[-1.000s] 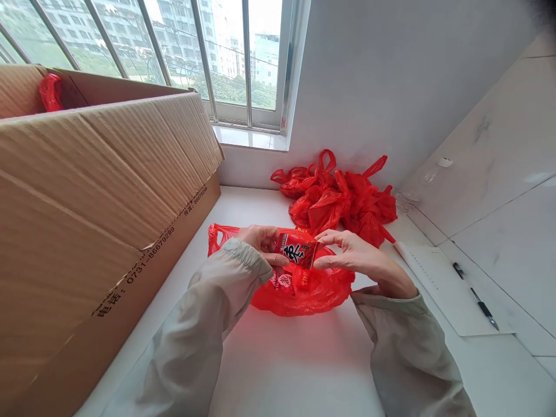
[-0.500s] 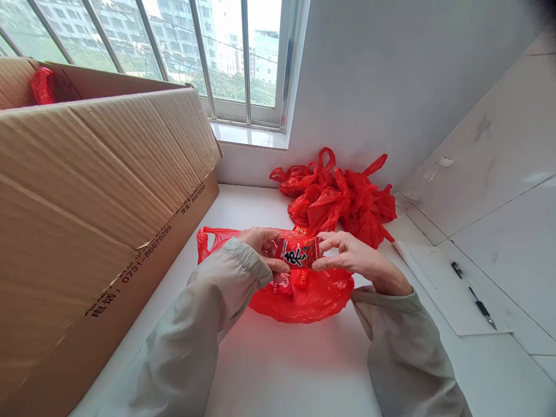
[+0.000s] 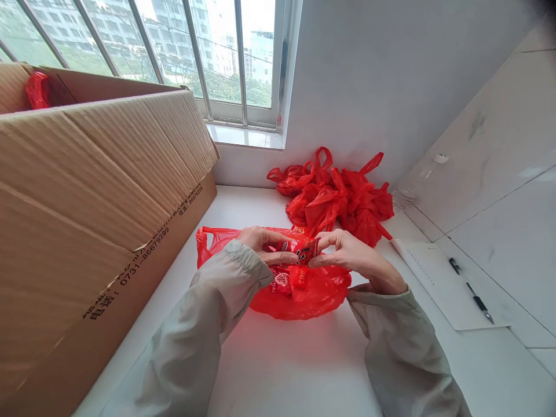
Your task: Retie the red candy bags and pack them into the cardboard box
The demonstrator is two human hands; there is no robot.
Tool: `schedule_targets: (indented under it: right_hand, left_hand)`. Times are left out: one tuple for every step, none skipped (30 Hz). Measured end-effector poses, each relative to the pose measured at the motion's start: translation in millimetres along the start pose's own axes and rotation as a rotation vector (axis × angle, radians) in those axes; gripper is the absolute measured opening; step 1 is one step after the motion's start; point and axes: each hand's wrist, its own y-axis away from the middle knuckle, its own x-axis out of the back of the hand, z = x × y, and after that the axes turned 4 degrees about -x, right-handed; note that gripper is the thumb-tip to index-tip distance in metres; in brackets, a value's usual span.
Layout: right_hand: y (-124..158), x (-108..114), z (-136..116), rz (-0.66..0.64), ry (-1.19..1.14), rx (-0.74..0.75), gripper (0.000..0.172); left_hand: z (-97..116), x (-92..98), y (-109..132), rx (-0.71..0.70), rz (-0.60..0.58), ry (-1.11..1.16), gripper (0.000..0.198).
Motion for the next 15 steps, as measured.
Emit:
schedule_targets:
  right_hand:
    - [-0.4,0.2,0.8,-0.005,-0.007,-0.004,0.014]
    - [-0.8,0.0,1.4,-0.011,-0.018,-0.003,0.011]
    - [-1.3,-0.4,1.8,-0.020,-0.033,0.002,0.009]
    - [-1.7,-0.9,2.0,-0.033,-0.051,0.010,0.007]
    - [-1.9,-1.5,1.8,-0.052,-0.070,0.019,0.006]
    - [-2.0,-2.0,1.5,-0.076,-0.083,0.029,0.006]
    - [-1.9,-2.4,1.0,-0.098,-0.083,0.037,0.006]
    - [-1.6,-2.5,0.3,-0.110,-0.071,0.039,0.007]
    - [-1.1,-2.4,-0.5,-0.094,-0.051,0.035,0.010]
    - [-0.5,-2.0,-1.3,-0.055,-0.025,0.027,0.015]
    - [0.2,-1.4,-2.2,-0.007,-0.002,0.018,0.020]
    - [0.9,-0.7,-3.2,0.034,0.011,0.012,0.023]
    - [1.5,-0.1,-4.1,0.063,0.013,0.016,0.024]
    - [2.1,0.5,-5.0,0.076,0.012,0.030,0.022]
    - [2.5,0.9,-5.9,0.073,0.014,0.051,0.020]
  left_hand:
    - [0.9,0.9,0.8,-0.006,-0.005,-0.009,0.035]
    - [1.6,2.0,1.5,-0.007,-0.006,-0.024,0.033]
    - [1.8,3.0,2.0,-0.001,-0.004,-0.037,0.033]
    - [1.5,4.0,2.2,0.011,0.002,-0.046,0.034]
    - [0.9,4.8,2.3,0.024,0.010,-0.046,0.036]
    - [0.0,5.3,2.4,0.035,0.017,-0.045,0.037]
    - [-1.1,5.6,2.5,0.042,0.021,-0.046,0.038]
    - [-2.2,5.6,2.6,0.047,0.022,-0.046,0.039]
    - [-3.1,5.4,2.8,0.053,0.020,-0.046,0.039]
    - [-3.8,5.1,3.1,0.058,0.018,-0.044,0.039]
    - [-4.1,4.7,3.5,0.064,0.015,-0.043,0.038]
    - [-4.1,4.3,3.8,0.069,0.013,-0.043,0.037]
    - [-3.7,4.0,4.2,0.073,0.012,-0.044,0.036]
    - [-3.1,3.9,4.6,0.078,0.011,-0.046,0.034]
    - [-2.4,4.0,5.0,0.083,0.011,-0.047,0.032]
